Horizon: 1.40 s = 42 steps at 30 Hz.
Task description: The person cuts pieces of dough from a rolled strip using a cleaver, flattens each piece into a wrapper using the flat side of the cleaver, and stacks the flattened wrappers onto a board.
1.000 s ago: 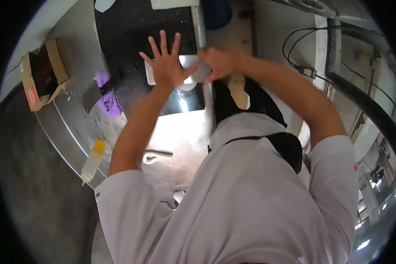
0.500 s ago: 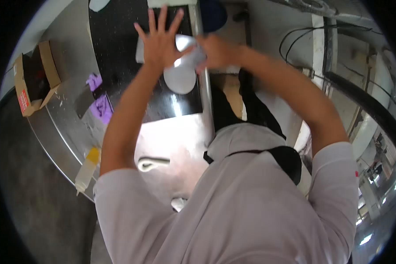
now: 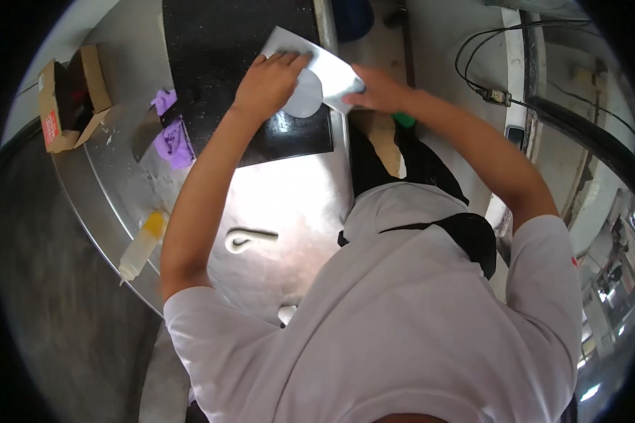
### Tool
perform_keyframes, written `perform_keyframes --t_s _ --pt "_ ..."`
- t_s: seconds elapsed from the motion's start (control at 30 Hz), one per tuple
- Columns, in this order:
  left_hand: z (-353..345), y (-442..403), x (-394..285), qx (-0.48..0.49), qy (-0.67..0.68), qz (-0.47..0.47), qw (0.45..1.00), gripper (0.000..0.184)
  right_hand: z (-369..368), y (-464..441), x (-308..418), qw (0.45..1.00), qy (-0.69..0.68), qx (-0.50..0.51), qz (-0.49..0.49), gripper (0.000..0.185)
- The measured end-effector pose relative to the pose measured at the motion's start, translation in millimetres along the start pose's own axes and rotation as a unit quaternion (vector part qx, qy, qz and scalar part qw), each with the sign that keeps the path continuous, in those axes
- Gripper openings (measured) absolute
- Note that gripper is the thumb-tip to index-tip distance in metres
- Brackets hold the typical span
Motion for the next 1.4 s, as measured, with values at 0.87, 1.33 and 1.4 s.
perform_keyframes --t_s 0.87,1.33,1.4 --pt "51.8 -13.9 34.4 0.27 0.247 0.19 0.911 0.016 -4.5 -15.7 20.2 0.957 -0.033 0.285 -0.04 0.047" --pt "105.5 -134.5 270.8 -0.123 0.68 0.419 0.589 0.027 55.6 -99.2 -12.8 0.937 0.046 0.338 0.073 0.053" --pt "97.3 -137.0 298.8 -0.157 0.65 0.437 0.601 0.033 58.3 -102.2 -14.5 0.929 0.02 0.366 0.055 0.06"
Point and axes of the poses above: each hand's wrist, its own y-axis away from the middle knuckle, its own z-axis out of the back of the hand, x = y × z, the point moved 8 cm from there along -y, towards the middle knuckle, and after that the axes turned 15 degrees about z, right-handed, at the moved point
